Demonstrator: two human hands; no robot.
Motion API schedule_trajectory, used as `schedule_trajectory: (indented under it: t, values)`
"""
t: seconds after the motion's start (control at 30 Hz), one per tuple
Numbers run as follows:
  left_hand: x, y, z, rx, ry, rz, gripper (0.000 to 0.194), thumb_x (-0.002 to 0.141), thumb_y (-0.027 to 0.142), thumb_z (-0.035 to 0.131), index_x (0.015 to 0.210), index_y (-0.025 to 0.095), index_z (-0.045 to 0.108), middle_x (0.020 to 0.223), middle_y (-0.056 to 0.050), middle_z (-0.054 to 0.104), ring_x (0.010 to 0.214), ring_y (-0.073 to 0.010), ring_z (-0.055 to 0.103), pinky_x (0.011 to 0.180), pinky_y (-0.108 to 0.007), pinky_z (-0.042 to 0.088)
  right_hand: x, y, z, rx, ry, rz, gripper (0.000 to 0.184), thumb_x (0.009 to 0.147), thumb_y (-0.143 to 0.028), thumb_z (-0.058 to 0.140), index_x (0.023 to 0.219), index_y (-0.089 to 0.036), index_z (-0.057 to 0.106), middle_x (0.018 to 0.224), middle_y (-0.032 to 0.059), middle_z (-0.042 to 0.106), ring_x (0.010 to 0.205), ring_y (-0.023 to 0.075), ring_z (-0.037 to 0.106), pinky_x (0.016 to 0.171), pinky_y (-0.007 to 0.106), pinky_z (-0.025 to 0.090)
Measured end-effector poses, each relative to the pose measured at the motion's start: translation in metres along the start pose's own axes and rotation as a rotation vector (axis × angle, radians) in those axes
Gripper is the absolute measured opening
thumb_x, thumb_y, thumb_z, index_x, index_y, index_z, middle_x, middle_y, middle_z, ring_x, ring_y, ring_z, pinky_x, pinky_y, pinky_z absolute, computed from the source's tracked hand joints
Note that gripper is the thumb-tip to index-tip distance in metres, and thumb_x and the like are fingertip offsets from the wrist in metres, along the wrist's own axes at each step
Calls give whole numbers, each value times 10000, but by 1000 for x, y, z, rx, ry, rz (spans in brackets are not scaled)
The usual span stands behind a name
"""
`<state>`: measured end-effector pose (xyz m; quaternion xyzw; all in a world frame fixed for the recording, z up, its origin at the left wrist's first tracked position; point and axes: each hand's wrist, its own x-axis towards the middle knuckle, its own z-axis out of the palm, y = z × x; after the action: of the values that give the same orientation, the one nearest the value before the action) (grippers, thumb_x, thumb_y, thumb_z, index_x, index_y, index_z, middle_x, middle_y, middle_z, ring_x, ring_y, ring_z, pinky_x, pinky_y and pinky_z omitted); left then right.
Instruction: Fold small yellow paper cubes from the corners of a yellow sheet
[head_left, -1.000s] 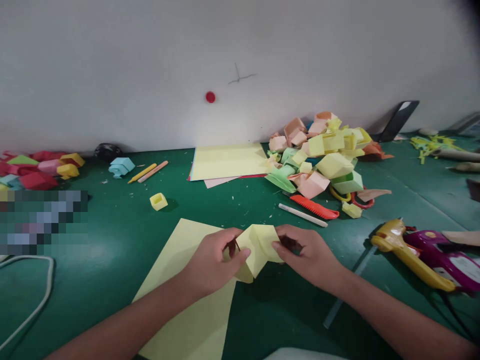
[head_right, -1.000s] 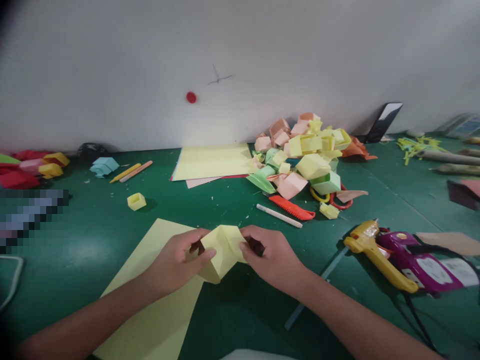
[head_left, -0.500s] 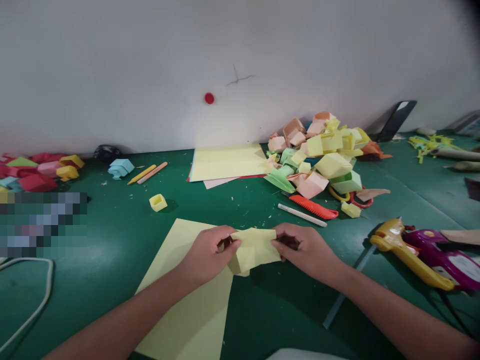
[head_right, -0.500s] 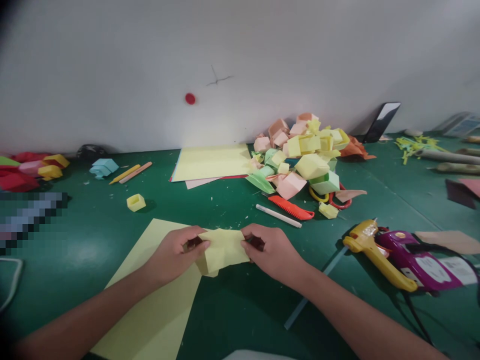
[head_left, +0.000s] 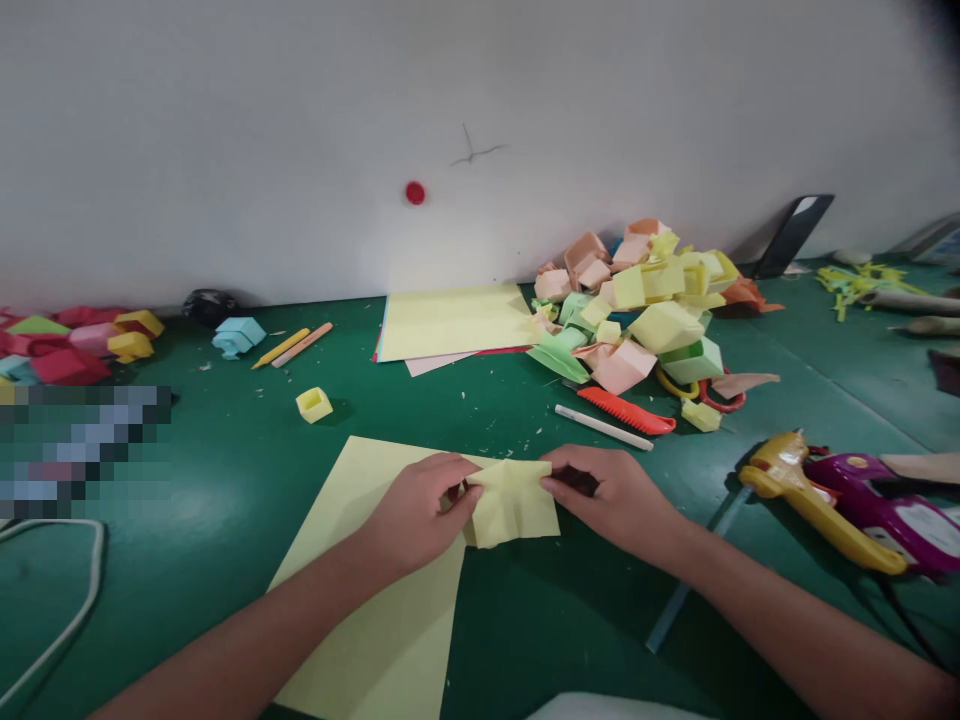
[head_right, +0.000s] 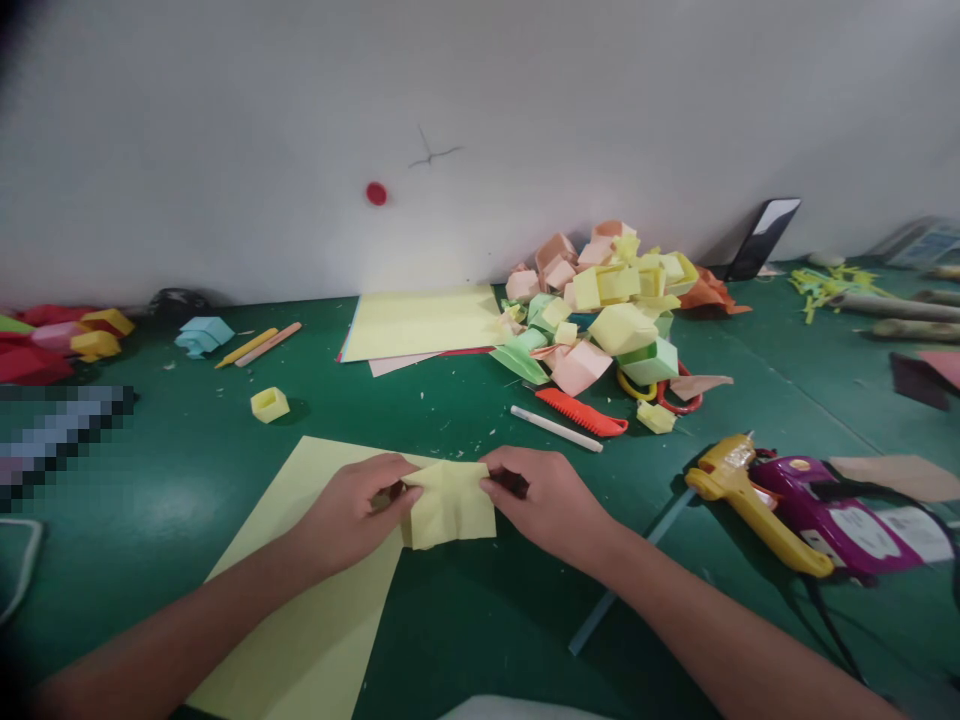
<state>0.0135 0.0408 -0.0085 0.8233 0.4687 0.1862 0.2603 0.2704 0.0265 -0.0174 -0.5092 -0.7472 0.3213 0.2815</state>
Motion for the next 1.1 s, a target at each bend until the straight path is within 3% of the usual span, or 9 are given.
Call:
schedule_trajectory:
  t: [0.23, 0.43, 0.63, 0.83, 1.03, 1.1]
  values:
    - [-1, -3, 2, 63, 38, -23, 272, 956, 321, 482, 1052, 211, 711, 996, -62, 712, 904, -220, 654, 705, -316, 539, 0, 1, 0, -27, -18, 13, 105, 905, -229, 583, 892, -252, 685, 839, -17, 708, 726, 155, 624, 625, 266, 445]
    - [-1, -4, 3, 136, 118, 101, 249, 967, 266, 473, 1082, 226, 691, 1039, -53, 693, 969, -218, 632, 785, -333, 539, 1, 3, 2, 28, -16, -91, 114, 897, -163, 568, 872, -234, 654, 964, 20, 682, 807, 156, 618, 647, 261, 454]
    - [-3, -4, 4, 223, 191, 219, 281, 974, 225, 473, 1206, 232, 632, 1148, -65, 663, 1056, -221, 611, 895, -365, 519, 0, 1, 2, -24, -20, -108, 111, 871, -127, 576, 855, -227, 621, 935, 26, 652, 747, 153, 592, 601, 267, 436]
    - [-4, -6, 7, 330, 219, 308, 307, 969, 168, 470, 1226, 230, 628, 1134, -66, 666, 1040, -222, 615, 894, -361, 508, 0, -2, 1, -53, -30, -138, 125, 901, -141, 538, 859, -222, 623, 931, 44, 644, 764, 167, 599, 617, 282, 451]
    - [-4, -7, 9, 375, 182, 315, 317, 980, 156, 455, 1234, 236, 628, 1149, -65, 676, 1050, -224, 614, 900, -366, 492, 1, 3, 4, -92, -44, -135, 156, 908, -154, 536, 965, -237, 656, 960, 45, 651, 759, 167, 608, 610, 278, 468]
    - [-3, -8, 9, 362, 158, 308, 309, 984, 159, 452, 1222, 232, 636, 1134, -61, 688, 1039, -220, 619, 892, -365, 490, 0, 0, 3, -89, -30, -138, 235, 914, -174, 535, 1102, -257, 649, 994, 54, 653, 733, 166, 606, 606, 284, 490]
